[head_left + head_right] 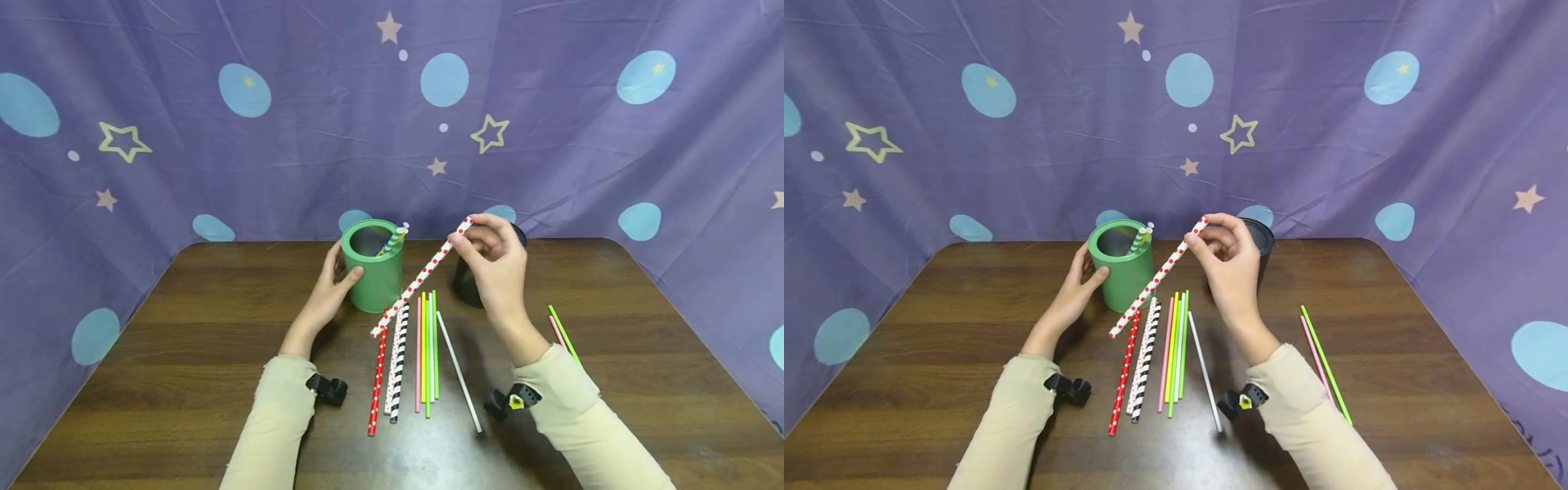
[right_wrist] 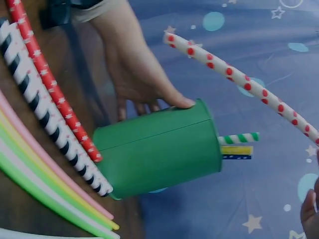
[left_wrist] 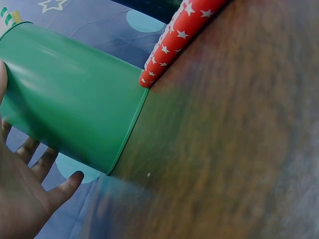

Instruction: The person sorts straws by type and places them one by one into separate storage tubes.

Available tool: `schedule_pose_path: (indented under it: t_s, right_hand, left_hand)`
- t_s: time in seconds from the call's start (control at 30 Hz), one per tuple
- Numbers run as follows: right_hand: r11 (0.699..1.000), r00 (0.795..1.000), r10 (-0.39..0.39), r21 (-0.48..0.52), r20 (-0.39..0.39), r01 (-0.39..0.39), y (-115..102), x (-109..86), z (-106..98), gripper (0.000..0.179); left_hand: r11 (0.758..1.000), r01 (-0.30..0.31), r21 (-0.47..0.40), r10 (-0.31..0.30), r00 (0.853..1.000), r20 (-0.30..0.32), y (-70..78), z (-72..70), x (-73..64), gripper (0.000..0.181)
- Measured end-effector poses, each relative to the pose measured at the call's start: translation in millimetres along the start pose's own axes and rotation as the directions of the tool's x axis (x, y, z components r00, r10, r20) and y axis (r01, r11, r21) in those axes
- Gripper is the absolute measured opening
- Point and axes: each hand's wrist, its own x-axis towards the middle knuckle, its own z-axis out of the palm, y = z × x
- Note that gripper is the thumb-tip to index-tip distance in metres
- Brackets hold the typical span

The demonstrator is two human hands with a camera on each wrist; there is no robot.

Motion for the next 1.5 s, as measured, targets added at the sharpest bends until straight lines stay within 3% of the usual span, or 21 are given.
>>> schedule_pose_path:
  t_s: [0.13, 0.33, 0.47, 0.57, 0.8, 0.97, 1.3, 1.5]
  right_hand:
    - [0.997, 0.992, -0.068, 0.039, -0.105, 0.073, -6, 6.6, 1, 0.034]
    - [0.989, 0.964, -0.135, 0.035, -0.229, 0.146, -8, 12.6, 4, 0.032]
    - [0.983, 0.945, -0.170, 0.012, -0.280, 0.181, -4, 13.4, 8, 0.032]
    - [0.980, 0.937, -0.200, -0.058, -0.287, 0.192, 1, 12.6, 10, 0.032]
    - [0.942, 0.943, -0.265, -0.263, -0.203, 0.208, 14, 4.6, 17, 0.032]
    - [0.922, 0.955, -0.269, -0.321, -0.122, 0.218, 23, -3.1, 23, 0.035]
    - [0.942, 0.984, -0.180, -0.290, -0.017, 0.167, 36, -7.7, 31, 0.039]
    - [0.951, 0.996, -0.026, -0.306, 0.091, 0.053, 39, -12.1, 29, 0.043]
  left_hand:
    - [1.000, -0.001, -0.004, 0.001, 1.000, 0.000, -1.0, -0.5, -0.4, 0.070]
    - [1.000, 0.006, -0.011, -0.006, 1.000, 0.007, 0.5, -0.6, 0.4, 0.070]
    - [1.000, 0.004, -0.023, -0.003, 1.000, 0.017, 16.0, 0.3, -4.0, 0.070]
    - [1.000, 0.007, -0.017, -0.006, 1.000, 0.018, 28.8, 0.9, -8.3, 0.070]
    - [1.000, 0.011, -0.017, -0.011, 1.000, 0.019, 35.1, 1.8, -10.8, 0.070]
    - [1.000, 0.012, -0.019, -0.011, 1.000, 0.020, 34.5, 1.5, -10.0, 0.070]
    - [1.000, 0.006, -0.022, -0.005, 1.000, 0.014, 34.8, 2.0, -10.1, 0.070]
    - [1.000, 0.010, -0.017, -0.010, 1.000, 0.011, 34.8, 2.1, -9.7, 0.070]
